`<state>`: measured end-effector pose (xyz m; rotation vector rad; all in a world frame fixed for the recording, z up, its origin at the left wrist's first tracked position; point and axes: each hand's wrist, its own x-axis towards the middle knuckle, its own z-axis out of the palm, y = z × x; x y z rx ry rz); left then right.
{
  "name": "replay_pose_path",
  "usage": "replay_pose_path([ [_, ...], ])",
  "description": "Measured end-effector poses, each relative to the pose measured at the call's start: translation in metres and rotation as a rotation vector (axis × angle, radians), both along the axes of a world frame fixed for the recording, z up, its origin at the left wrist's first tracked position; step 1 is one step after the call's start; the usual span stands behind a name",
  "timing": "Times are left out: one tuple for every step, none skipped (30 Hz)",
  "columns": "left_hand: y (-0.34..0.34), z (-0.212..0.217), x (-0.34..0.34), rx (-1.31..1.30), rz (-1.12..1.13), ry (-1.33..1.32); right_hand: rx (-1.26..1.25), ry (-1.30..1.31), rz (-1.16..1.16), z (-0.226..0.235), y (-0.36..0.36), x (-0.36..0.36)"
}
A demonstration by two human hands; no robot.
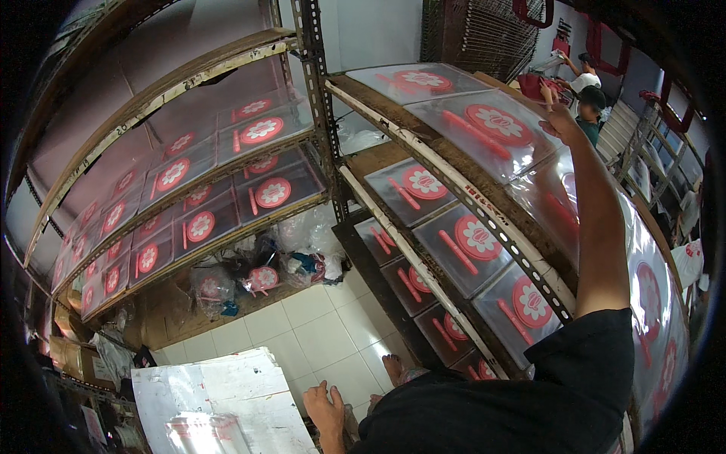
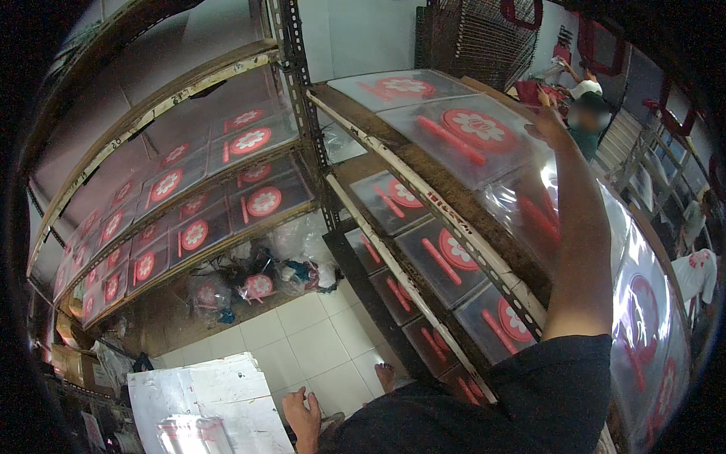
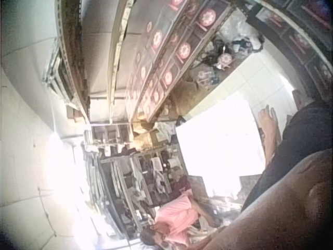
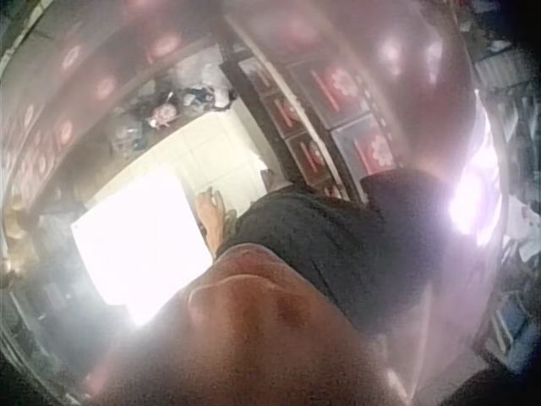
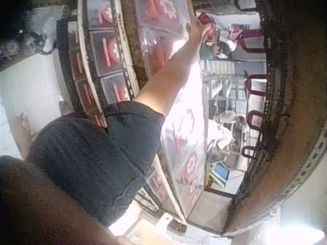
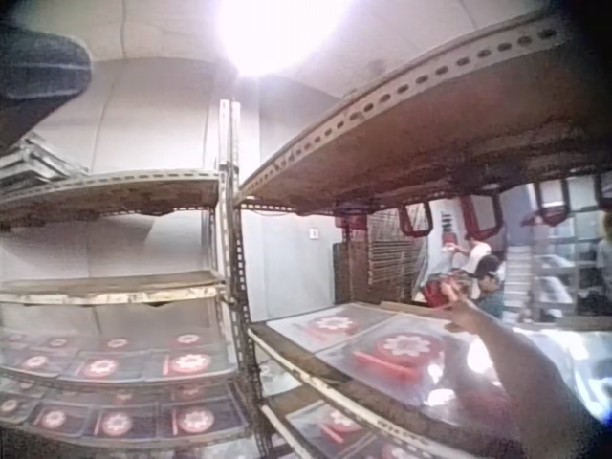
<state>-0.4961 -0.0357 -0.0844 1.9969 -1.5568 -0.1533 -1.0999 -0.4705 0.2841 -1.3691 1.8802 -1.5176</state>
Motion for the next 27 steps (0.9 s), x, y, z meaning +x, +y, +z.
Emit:
replay_pose_path([
  [-0.001,-0.001,0.000,-0.006,-0.003,-0.002,0.009,-0.026,-0.001,0.002,0.002,-0.002],
  [-0.001,-0.002,0.000,-0.012,-0.008,0.000,0.018,-0.053,0.000,0.003,0.002,-0.004],
  [-0.001,-0.004,0.000,-0.017,-0.013,0.002,0.066,-0.086,0.023,0.002,-0.008,-0.020],
  [-0.001,-0.005,0.000,-0.020,-0.019,0.000,0.118,-0.119,0.044,0.000,-0.018,-0.035],
  [-0.001,-0.005,0.000,-0.015,-0.016,0.002,0.149,-0.098,0.051,-0.002,-0.024,-0.041],
  [-0.001,-0.005,0.000,-0.011,-0.013,0.003,0.158,-0.055,0.046,-0.006,-0.030,-0.046],
  [0.000,-0.005,0.000,-0.006,-0.007,0.003,0.159,-0.014,0.041,-0.009,-0.034,-0.047],
  [0.001,-0.005,0.000,-0.001,-0.004,0.005,0.151,0.009,0.032,-0.010,-0.037,-0.048],
  [0.002,-0.004,0.000,0.005,0.000,0.008,0.134,0.011,0.025,-0.013,-0.041,-0.050],
  [0.002,-0.004,0.000,0.009,0.006,0.009,0.103,-0.004,0.022,-0.016,-0.042,-0.051],
  [0.003,-0.004,0.000,0.006,0.013,0.007,0.052,-0.041,0.017,-0.021,-0.046,-0.051],
  [0.005,-0.005,0.001,0.004,0.021,0.004,0.002,-0.078,0.014,-0.027,-0.051,-0.050],
  [0.006,-0.006,0.001,0.001,0.026,0.003,-0.049,-0.114,0.006,-0.034,-0.056,-0.053],
  [0.004,-0.010,0.001,0.003,0.004,0.014,0.038,0.114,-0.052,-0.030,-0.061,-0.084],
  [-0.001,-0.017,0.000,-0.005,-0.035,0.048,0.123,0.360,-0.132,-0.007,-0.061,-0.133],
  [0.001,-0.017,0.001,0.003,-0.029,0.043,0.221,0.569,-0.162,-0.005,-0.066,-0.132],
  [0.002,-0.016,0.001,0.003,-0.027,0.043,0.054,0.806,-0.287,-0.011,-0.067,-0.130],
  [0.003,-0.016,0.001,0.001,-0.028,0.047,-0.120,1.041,-0.416,-0.017,-0.067,-0.126],
  [0.006,-0.013,0.002,0.005,-0.010,0.035,-0.189,1.143,-0.447,-0.027,-0.069,-0.102],
  [0.008,-0.010,0.002,0.008,0.001,0.023,-0.257,1.250,-0.502,-0.032,-0.064,-0.083],
  [0.010,-0.008,0.002,0.012,0.010,0.011,-0.210,1.246,-0.479,-0.030,-0.052,-0.061],
  [0.010,-0.007,0.000,0.012,0.008,0.010,-0.161,1.253,-0.468,-0.023,-0.039,-0.052],
  [0.009,-0.006,-0.002,0.007,-0.003,0.008,-0.039,1.339,-0.349,-0.015,-0.032,-0.054],
  [0.008,-0.004,-0.004,0.003,-0.011,0.005,0.085,1.414,-0.224,-0.006,-0.028,-0.055],
  [0.008,-0.004,-0.005,-0.004,-0.013,-0.002,0.174,1.487,-0.105,-0.002,-0.027,-0.055],
  [0.009,-0.005,-0.005,0.000,-0.015,0.007,0.260,1.545,0.025,0.002,-0.026,-0.056],
  [0.010,-0.007,-0.005,0.005,-0.017,0.016,0.315,1.607,0.147,0.002,-0.025,-0.056],
])
